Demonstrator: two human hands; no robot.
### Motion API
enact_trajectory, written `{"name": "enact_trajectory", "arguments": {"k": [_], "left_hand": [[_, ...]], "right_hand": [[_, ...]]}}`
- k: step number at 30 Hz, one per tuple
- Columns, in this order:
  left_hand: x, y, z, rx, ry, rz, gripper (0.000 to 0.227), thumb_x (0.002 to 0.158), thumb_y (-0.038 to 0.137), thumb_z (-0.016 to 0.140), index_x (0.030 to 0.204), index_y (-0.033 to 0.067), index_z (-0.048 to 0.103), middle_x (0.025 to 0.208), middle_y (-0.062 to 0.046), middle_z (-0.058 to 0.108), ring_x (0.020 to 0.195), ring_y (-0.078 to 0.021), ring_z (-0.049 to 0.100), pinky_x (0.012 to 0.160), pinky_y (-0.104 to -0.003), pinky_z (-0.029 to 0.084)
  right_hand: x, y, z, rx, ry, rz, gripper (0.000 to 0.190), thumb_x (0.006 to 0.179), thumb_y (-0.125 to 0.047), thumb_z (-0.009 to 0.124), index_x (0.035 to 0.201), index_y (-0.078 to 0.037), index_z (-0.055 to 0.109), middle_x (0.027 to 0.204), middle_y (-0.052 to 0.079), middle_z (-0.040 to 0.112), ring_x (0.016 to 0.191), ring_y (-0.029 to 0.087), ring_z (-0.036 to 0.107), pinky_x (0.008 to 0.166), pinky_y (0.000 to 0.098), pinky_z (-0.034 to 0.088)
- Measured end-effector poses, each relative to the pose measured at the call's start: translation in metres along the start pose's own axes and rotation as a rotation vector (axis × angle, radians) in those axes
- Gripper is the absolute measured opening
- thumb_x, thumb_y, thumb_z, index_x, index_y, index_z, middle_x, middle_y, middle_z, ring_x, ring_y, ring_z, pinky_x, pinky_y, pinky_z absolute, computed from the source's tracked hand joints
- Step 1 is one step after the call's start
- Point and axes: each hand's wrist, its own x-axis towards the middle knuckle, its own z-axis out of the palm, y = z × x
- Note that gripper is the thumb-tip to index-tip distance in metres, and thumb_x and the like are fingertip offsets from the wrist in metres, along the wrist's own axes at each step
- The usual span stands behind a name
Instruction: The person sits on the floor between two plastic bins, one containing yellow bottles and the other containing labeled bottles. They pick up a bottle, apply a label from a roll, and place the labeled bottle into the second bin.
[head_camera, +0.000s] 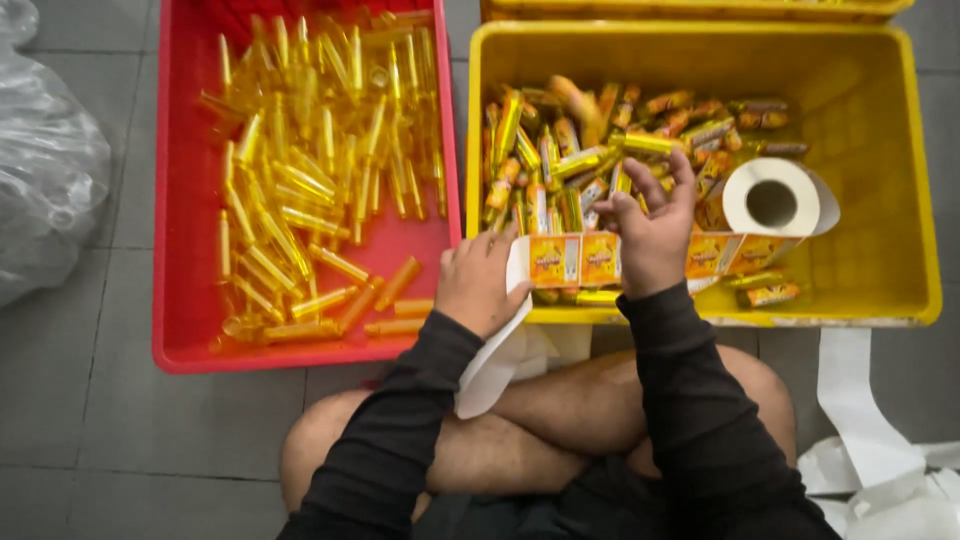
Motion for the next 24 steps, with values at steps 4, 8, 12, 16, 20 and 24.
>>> {"name": "enact_trajectory", "arguments": {"k": [4, 8, 12, 16, 20, 24], "left_hand": [[-0.001, 0.006, -0.006, 0.005, -0.093, -0.039, 0.083, 0.084, 0.05, 0.074, 0.153, 0.018, 0.042, 0.132, -0.012, 0.06, 0.124, -0.0305, 0.056, 0.098, -0.049, 0.038], [-0.004, 0.014, -0.007, 0.08, -0.185, -0.073, 0.078, 0.085, 0.047, 0.073, 0.151, 0.0198, 0.043, 0.135, -0.012, 0.058, 0.124, -0.0297, 0.052, 0.095, -0.048, 0.038], [-0.006, 0.012, -0.005, 0.068, -0.336, -0.092, 0.071, 0.091, 0.041, 0.064, 0.155, 0.0234, 0.037, 0.128, -0.007, 0.062, 0.12, -0.0276, 0.053, 0.093, -0.046, 0.037], [-0.014, 0.013, -0.016, 0.007, -0.341, -0.079, 0.073, 0.088, 0.036, 0.067, 0.154, 0.0229, 0.04, 0.132, -0.01, 0.06, 0.122, -0.0305, 0.053, 0.093, -0.045, 0.041], [-0.02, 0.023, -0.035, -0.081, -0.35, -0.154, 0.073, 0.086, 0.035, 0.073, 0.151, 0.0194, 0.044, 0.138, -0.012, 0.052, 0.128, -0.0328, 0.046, 0.096, -0.048, 0.043], [-0.022, 0.018, -0.03, -0.16, -0.317, -0.164, 0.073, 0.084, 0.022, 0.077, 0.149, 0.0136, 0.046, 0.135, -0.016, 0.046, 0.128, -0.0373, 0.043, 0.097, -0.051, 0.049]], "right_hand": [[0.0, 0.002, 0.005, -0.113, -0.094, -0.043, 0.054, 0.097, 0.007, 0.059, 0.145, -0.011, 0.042, 0.134, 0.02, 0.059, 0.093, 0.026, 0.076, 0.068, 0.0263, 0.059], [-0.001, 0.011, 0.008, -0.403, -0.282, -0.081, 0.038, 0.09, 0.007, 0.066, 0.125, -0.008, 0.064, 0.122, 0.014, 0.066, 0.116, 0.034, 0.068, 0.094, 0.0442, 0.059], [0.001, 0.025, 0.009, -0.796, -0.507, -0.046, 0.049, 0.087, -0.006, 0.072, 0.133, -0.021, 0.068, 0.129, 0.004, 0.07, 0.128, 0.027, 0.063, 0.11, 0.0444, 0.047], [0.001, 0.043, 0.014, -1.006, -0.617, -0.114, 0.054, 0.09, -0.011, 0.067, 0.142, -0.022, 0.062, 0.138, 0.003, 0.066, 0.134, 0.027, 0.058, 0.114, 0.0467, 0.042], [0.0, 0.041, 0.028, -1.352, -0.77, 0.026, 0.061, 0.094, -0.013, 0.058, 0.153, -0.025, 0.049, 0.152, 0.004, 0.054, 0.145, 0.032, 0.043, 0.114, 0.0569, 0.034], [-0.006, 0.054, 0.029, -1.493, -0.799, 0.015, 0.057, 0.097, -0.016, 0.054, 0.152, -0.025, 0.047, 0.148, 0.007, 0.053, 0.145, 0.034, 0.04, 0.113, 0.0597, 0.03]]}}
